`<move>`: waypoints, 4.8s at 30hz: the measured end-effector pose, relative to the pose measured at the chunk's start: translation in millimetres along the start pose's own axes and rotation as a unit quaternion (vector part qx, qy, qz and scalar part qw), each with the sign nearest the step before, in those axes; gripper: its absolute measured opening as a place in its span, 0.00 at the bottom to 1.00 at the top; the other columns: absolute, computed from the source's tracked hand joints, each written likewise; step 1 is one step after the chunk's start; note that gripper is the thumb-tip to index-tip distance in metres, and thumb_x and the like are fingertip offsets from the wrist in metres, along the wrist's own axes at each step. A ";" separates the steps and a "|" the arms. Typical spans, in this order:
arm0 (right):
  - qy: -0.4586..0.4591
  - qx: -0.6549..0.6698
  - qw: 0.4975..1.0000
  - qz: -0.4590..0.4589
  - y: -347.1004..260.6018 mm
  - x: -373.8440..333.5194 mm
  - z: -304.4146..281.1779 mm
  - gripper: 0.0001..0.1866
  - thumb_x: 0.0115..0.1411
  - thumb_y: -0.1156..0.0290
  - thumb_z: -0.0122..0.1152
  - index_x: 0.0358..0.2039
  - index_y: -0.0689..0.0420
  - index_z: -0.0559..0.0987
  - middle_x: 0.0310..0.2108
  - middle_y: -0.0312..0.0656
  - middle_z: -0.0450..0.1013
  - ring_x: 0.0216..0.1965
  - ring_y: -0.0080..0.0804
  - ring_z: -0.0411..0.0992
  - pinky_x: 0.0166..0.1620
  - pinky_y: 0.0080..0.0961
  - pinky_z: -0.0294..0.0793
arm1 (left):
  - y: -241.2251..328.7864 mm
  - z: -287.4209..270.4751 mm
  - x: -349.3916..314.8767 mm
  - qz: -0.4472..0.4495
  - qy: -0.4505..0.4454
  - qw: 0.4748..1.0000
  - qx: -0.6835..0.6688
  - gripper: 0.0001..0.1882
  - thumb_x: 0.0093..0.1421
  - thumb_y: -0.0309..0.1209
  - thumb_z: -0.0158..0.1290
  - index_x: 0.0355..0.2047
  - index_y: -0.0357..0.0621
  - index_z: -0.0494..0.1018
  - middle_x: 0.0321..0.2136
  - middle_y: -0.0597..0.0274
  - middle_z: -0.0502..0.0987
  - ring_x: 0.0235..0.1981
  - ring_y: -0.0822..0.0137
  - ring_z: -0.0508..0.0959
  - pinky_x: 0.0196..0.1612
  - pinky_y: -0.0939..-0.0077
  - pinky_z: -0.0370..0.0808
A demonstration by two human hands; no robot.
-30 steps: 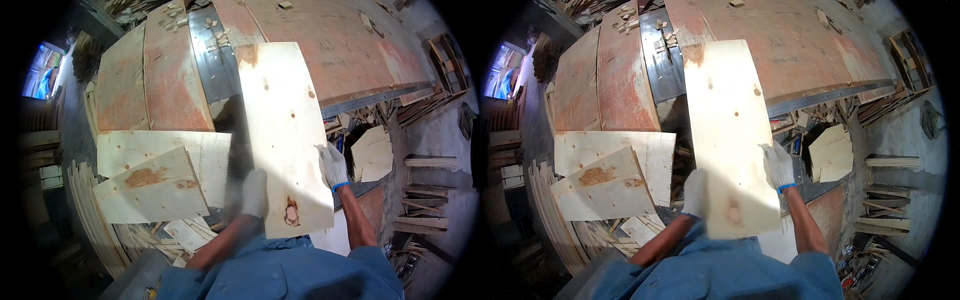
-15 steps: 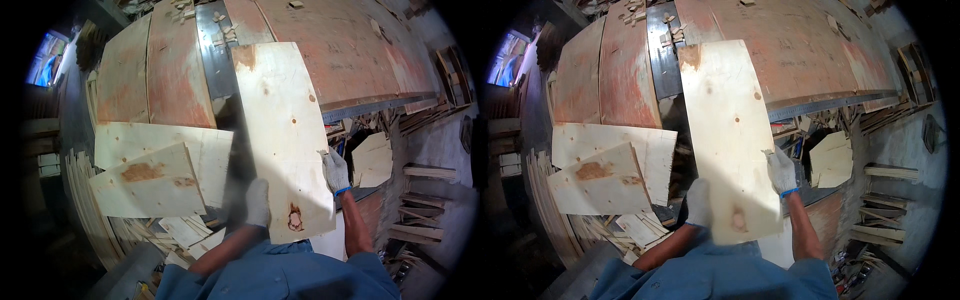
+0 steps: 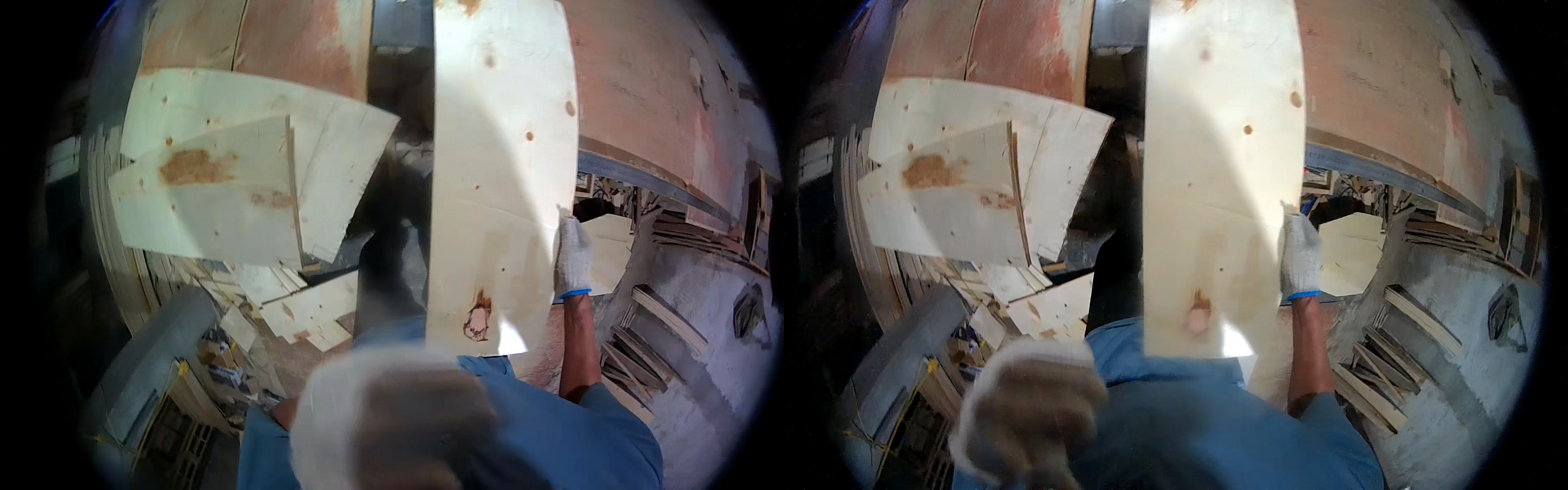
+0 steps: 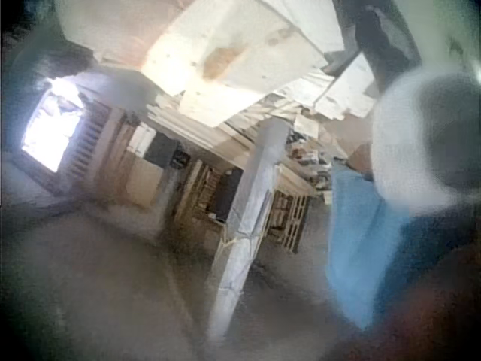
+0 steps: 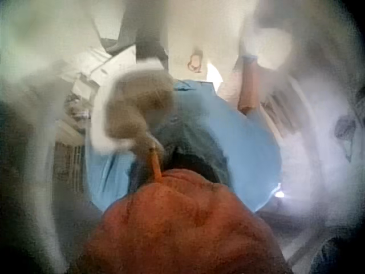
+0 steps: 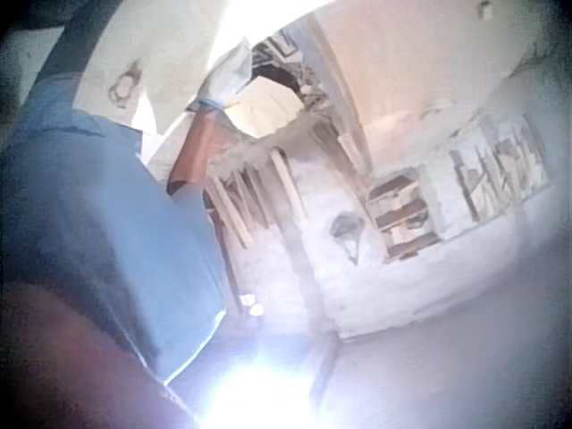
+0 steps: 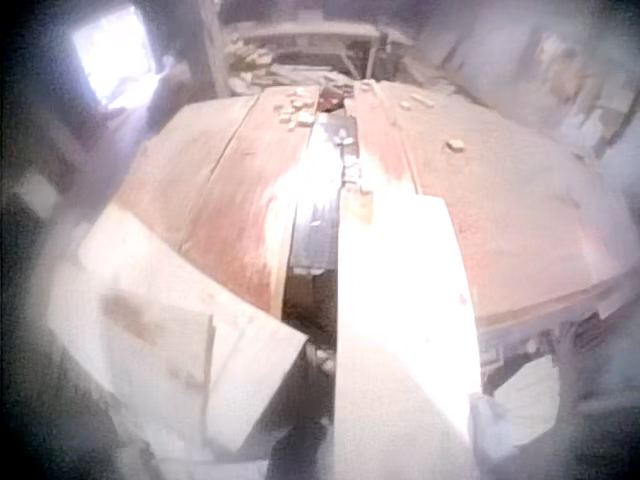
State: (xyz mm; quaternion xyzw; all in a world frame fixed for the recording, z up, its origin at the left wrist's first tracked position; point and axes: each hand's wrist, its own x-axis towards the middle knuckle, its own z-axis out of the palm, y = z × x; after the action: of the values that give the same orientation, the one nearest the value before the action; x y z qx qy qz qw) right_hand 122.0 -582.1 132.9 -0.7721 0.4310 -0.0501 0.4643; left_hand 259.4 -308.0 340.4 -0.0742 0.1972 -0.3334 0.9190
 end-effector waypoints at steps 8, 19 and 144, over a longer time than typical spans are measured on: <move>-0.026 0.051 0.995 0.076 3.8 -7.9 -15.4 0.19 0.73 0.60 0.51 0.48 0.65 0.80 0.35 0.30 0.71 0.37 0.20 0.66 0.43 0.21 0.68 | 102.1 -101.6 -49.0 0.080 0.085 0.489 0.865 0.15 0.70 0.35 0.47 0.51 0.42 0.74 0.45 0.48 0.78 0.47 0.50 0.78 0.51 0.58 0.75; -0.024 0.074 0.997 0.017 2.4 -28.3 -7.7 0.16 0.72 0.62 0.54 0.34 0.62 0.77 0.26 0.29 0.66 0.29 0.18 0.59 0.33 0.21 0.62 | 172.6 -287.3 -110.9 -0.125 0.109 0.281 0.945 0.14 0.67 0.36 0.44 0.34 0.42 0.76 0.37 0.50 0.80 0.41 0.44 0.78 0.43 0.48 0.73; -0.015 0.046 0.999 0.020 -41.1 4.0 -14.5 0.20 0.70 0.63 0.54 0.55 0.64 0.78 0.39 0.39 0.80 0.39 0.19 0.71 0.46 0.22 0.73 | 31.6 -183.6 92.3 0.076 0.105 0.635 0.762 0.13 0.69 0.33 0.48 0.34 0.35 0.73 0.31 0.60 0.73 0.35 0.69 0.70 0.40 0.67 0.69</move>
State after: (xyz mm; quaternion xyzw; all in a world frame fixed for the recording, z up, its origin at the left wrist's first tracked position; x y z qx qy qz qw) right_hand 143.0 -586.7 171.0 -0.7419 0.4368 -0.0485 0.5065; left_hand 266.9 -344.0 135.8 0.7029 -0.0263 -0.2995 0.6446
